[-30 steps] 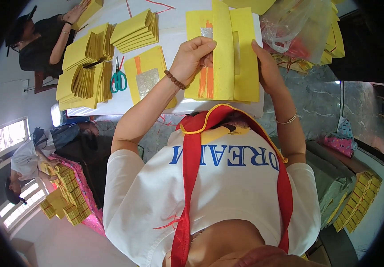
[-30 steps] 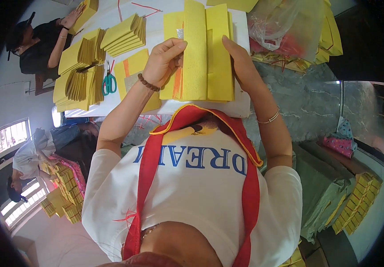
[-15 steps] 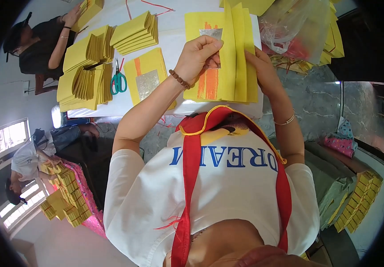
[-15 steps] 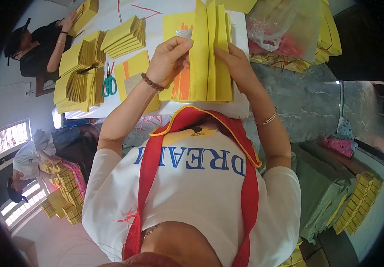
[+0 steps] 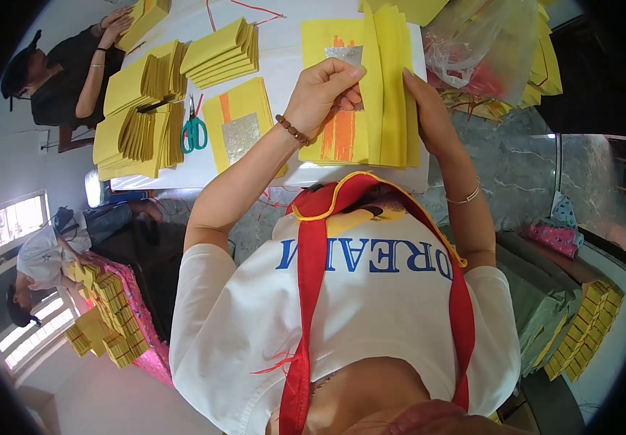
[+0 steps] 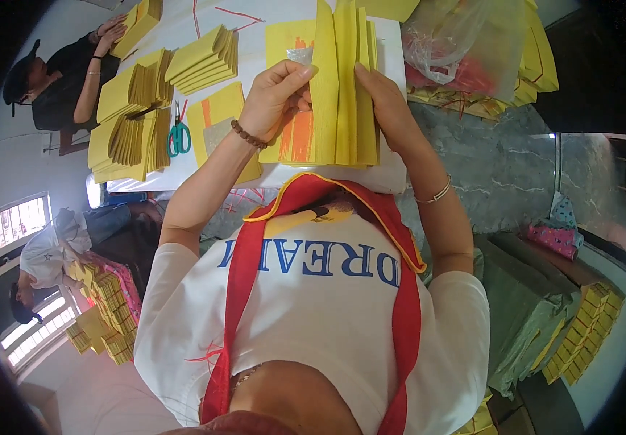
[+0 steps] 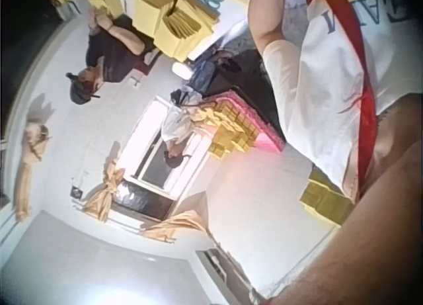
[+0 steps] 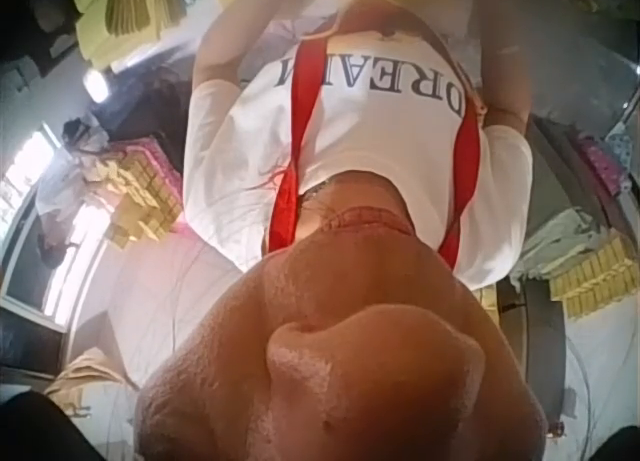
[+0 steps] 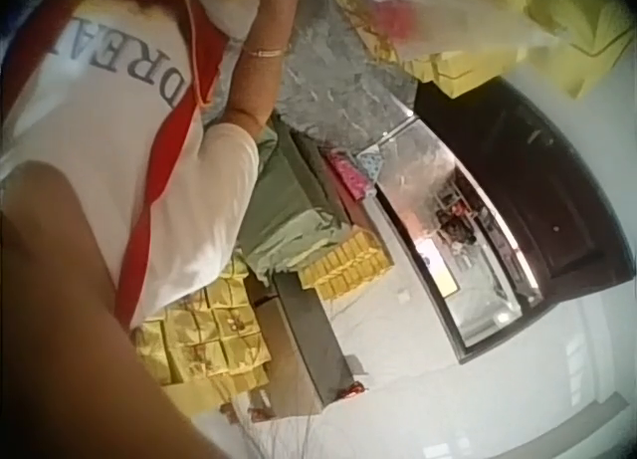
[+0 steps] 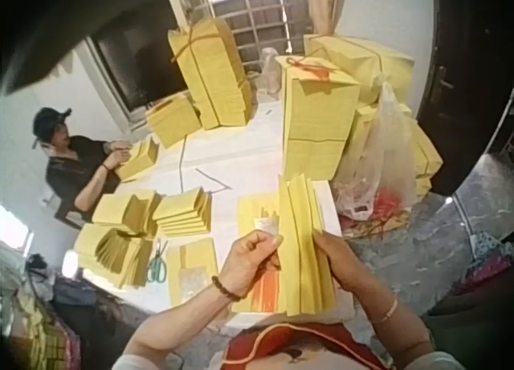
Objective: Folding and stacking yellow sheets of paper with silver foil centers.
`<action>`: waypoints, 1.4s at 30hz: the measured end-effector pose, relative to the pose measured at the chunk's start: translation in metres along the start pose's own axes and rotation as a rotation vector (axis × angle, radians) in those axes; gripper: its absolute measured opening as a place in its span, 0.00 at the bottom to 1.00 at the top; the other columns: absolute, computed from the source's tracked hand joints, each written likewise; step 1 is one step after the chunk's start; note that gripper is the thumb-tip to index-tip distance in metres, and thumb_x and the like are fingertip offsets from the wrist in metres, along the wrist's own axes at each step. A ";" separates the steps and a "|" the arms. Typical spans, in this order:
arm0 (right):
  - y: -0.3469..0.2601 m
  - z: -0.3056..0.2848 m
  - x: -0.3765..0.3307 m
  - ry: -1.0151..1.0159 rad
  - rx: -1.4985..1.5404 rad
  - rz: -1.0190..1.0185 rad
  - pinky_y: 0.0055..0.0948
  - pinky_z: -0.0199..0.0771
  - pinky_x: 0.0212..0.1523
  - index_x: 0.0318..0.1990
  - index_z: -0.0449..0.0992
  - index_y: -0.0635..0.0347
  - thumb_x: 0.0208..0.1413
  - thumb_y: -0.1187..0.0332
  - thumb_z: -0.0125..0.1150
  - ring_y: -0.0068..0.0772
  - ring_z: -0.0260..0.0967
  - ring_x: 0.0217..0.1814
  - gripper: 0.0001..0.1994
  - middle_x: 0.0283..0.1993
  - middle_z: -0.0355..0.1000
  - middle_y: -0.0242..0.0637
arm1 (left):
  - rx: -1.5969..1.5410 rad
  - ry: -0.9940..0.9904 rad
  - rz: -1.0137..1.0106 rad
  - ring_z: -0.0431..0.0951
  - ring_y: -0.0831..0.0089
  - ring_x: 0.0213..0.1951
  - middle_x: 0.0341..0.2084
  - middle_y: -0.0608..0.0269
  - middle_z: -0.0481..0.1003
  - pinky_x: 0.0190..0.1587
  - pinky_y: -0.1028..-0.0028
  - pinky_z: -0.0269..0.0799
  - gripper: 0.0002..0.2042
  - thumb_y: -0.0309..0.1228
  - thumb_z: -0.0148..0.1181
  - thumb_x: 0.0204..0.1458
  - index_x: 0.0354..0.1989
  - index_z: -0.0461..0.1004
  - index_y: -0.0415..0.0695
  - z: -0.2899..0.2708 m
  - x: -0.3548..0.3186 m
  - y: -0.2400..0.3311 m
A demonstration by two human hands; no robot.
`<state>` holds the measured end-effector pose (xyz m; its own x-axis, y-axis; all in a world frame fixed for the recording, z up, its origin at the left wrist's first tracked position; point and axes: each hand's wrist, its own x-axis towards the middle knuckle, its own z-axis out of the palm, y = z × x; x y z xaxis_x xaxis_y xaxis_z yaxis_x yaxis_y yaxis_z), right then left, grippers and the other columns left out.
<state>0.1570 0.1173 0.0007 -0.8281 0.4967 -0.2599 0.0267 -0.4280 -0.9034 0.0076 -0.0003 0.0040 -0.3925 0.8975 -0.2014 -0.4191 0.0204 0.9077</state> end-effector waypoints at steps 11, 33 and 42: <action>0.007 -0.006 0.003 0.016 0.010 0.011 0.21 0.64 0.46 0.49 0.67 0.65 0.59 0.58 0.43 0.21 0.66 0.44 0.19 0.46 0.68 0.35 | -0.089 0.044 0.013 0.72 0.80 0.19 0.19 0.66 0.71 0.21 0.83 0.67 0.04 0.27 0.55 0.50 0.30 0.68 0.40 -0.003 0.000 -0.004; 0.006 -0.005 0.002 -0.010 -0.040 -0.055 0.21 0.66 0.42 0.48 0.66 0.65 0.58 0.63 0.43 0.23 0.67 0.43 0.16 0.44 0.69 0.36 | 0.309 0.004 0.031 0.63 0.85 0.18 0.17 0.72 0.64 0.22 0.84 0.60 0.11 0.23 0.48 0.49 0.41 0.70 0.42 0.018 -0.009 0.002; 0.002 -0.005 0.000 -0.034 0.003 -0.043 0.20 0.66 0.41 0.50 0.66 0.65 0.59 0.64 0.44 0.20 0.67 0.42 0.17 0.44 0.69 0.34 | 0.579 0.109 0.314 0.60 0.76 0.19 0.13 0.67 0.57 0.23 0.76 0.58 0.29 0.24 0.59 0.42 0.55 0.54 0.43 0.026 0.000 -0.008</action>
<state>0.1600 0.1200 -0.0027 -0.8471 0.4886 -0.2089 -0.0110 -0.4090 -0.9125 0.0327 0.0106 0.0063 -0.5177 0.8501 0.0966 0.2240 0.0257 0.9742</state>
